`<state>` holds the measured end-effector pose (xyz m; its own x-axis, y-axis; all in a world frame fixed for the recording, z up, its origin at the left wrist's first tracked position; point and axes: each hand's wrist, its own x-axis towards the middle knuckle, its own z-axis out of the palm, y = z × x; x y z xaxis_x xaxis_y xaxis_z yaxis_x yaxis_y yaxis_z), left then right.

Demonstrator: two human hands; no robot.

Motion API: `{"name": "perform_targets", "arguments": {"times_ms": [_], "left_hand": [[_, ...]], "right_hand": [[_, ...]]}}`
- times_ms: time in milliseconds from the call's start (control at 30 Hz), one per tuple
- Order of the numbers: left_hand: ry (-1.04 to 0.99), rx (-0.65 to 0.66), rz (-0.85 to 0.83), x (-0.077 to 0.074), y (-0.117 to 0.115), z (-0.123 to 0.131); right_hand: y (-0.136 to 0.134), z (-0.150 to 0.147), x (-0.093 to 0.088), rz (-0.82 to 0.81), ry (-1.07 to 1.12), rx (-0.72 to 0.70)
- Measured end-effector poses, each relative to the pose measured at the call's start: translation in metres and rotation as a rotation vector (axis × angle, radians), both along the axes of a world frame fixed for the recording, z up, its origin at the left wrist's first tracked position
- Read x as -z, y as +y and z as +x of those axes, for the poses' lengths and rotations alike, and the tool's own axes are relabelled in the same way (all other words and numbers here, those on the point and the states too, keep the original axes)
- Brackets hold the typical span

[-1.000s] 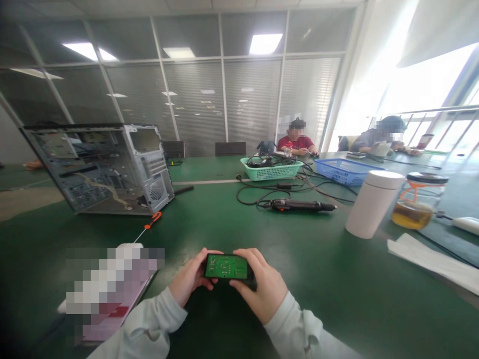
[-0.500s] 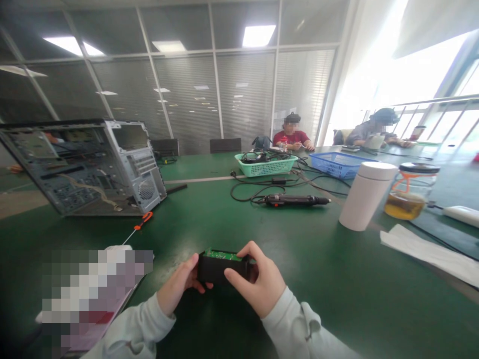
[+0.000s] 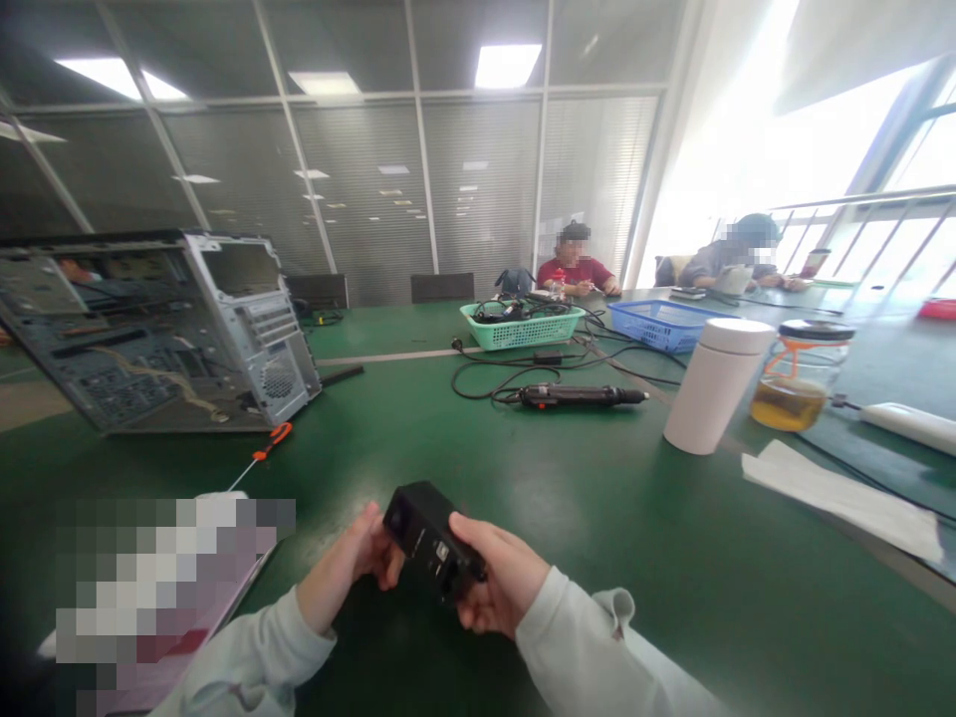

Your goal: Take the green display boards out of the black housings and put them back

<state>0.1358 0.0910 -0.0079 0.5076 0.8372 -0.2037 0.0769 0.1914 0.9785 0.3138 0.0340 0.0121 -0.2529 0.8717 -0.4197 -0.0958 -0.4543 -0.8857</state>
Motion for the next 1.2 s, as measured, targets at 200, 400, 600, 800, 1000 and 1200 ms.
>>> {"name": "perform_targets", "arguments": {"times_ms": [200, 400, 600, 800, 1000, 1200], "left_hand": [[-0.046, -0.144, 0.047, -0.008, -0.004, 0.0], [0.097, -0.15, 0.271, -0.013, -0.019, 0.002], [0.105, -0.139, 0.356, -0.016, -0.02, 0.002], [0.001, -0.146, 0.313, -0.018, -0.019, -0.001], [-0.052, -0.142, 0.277, -0.018, -0.014, -0.002], [-0.018, -0.149, 0.187, -0.019, -0.013, -0.001]], "right_hand": [[-0.005, 0.01, 0.0, 0.866, -0.63, 0.239], [-0.01, 0.011, -0.009, 1.113, -0.692, 0.262], [-0.008, 0.01, -0.003, 1.102, -0.607, 0.257], [-0.009, 0.01, -0.004, 1.01, -0.498, 0.239], [-0.009, 0.01, -0.002, 0.985, -0.455, 0.229], [-0.008, 0.011, 0.0, 0.955, -0.446, 0.192]]}}
